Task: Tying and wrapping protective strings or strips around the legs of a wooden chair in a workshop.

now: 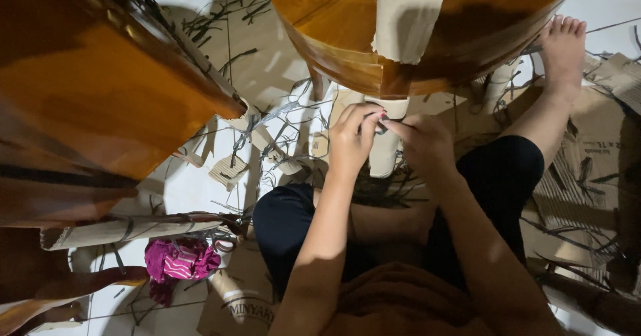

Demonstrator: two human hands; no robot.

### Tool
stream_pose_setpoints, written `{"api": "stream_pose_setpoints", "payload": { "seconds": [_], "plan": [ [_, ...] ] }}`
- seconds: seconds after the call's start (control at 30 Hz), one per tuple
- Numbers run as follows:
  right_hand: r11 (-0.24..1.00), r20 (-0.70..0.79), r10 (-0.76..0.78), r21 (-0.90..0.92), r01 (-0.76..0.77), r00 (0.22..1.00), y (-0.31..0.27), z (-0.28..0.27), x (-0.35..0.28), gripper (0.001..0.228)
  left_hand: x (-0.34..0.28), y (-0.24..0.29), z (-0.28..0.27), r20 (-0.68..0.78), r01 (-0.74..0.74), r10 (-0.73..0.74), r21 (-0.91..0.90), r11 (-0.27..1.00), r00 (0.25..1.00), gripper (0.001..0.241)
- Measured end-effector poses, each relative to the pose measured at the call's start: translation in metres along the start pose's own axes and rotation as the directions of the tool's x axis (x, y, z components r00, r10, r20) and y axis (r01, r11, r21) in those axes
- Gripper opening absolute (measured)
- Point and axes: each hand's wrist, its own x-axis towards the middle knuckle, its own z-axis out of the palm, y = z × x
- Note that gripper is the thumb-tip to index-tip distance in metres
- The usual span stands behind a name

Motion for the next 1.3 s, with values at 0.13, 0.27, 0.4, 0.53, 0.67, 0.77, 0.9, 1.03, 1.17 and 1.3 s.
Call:
{"api": "stream_pose_setpoints", "payload": {
  "seconds": [0.13, 0.27, 0.4, 0.53, 0.67, 0.77, 0.9, 1.03, 1.17, 1.3],
  "plan": [
    [0.976, -0.122, -0.158, -0.168, 0.137, 0.98, 0.016, 0.019, -0.012, 0.031, 0.007, 0.005, -0.005, 0.015, 0.03, -0.031, 0.026, 0.999, 0.999, 0.004],
    [0.967, 0.049, -0.048, -0.248, 0.059, 0.998, 0.013, 0.024, -0.013, 0.021, 0.008, 0.006, -0.008, 0.095, 0.14, -0.143, 0.04, 0.989, 0.985, 0.009],
    [0.933, 0.18, 0.025, -0.358, 0.041, 0.983, 0.001, 0.013, -0.01, 0.011, 0.006, 0.014, -0.016, 0.259, 0.298, -0.28, -0.034, 0.954, 0.925, 0.016],
    [0.944, 0.285, 0.282, -0.251, -0.213, 0.916, -0.011, 0.001, -0.002, 0.016, 0.002, 0.015, -0.026, 0.217, 0.275, -0.264, -0.018, 0.961, 0.94, 0.013],
    [0.961, 0.257, 0.275, -0.098, -0.258, 0.926, 0.029, 0.019, -0.02, 0.043, -0.016, 0.014, -0.029, 0.412, 0.555, -0.501, -0.013, 0.832, 0.761, 0.024],
    [0.948, 0.264, 0.317, -0.126, -0.293, 0.911, 0.035, 0.028, -0.027, 0.044, -0.031, 0.018, -0.019, 0.493, 0.621, -0.501, -0.109, 0.776, 0.712, 0.024],
    [0.947, 0.235, 0.311, -0.162, -0.279, 0.921, 0.025, 0.017, -0.024, 0.019, -0.037, -0.012, -0.018, 0.482, 0.496, -0.433, -0.004, 0.868, 0.762, 0.026],
    [0.94, 0.015, 0.149, -0.313, -0.137, 0.989, 0.043, 0.019, -0.032, 0.016, -0.024, -0.003, -0.014, 0.425, 0.421, -0.409, 0.071, 0.904, 0.808, 0.03],
    [0.941, -0.062, 0.249, -0.22, -0.257, 0.966, 0.044, 0.011, -0.026, 0.019, -0.027, -0.007, -0.009, 0.372, 0.414, -0.412, 0.08, 0.907, 0.832, 0.028],
    [0.98, 0.002, 0.196, -0.021, -0.196, 0.981, 0.015, 0.003, -0.002, 0.027, -0.031, -0.011, -0.003, 0.352, 0.454, -0.45, 0.077, 0.888, 0.821, 0.031]
  ]
}}
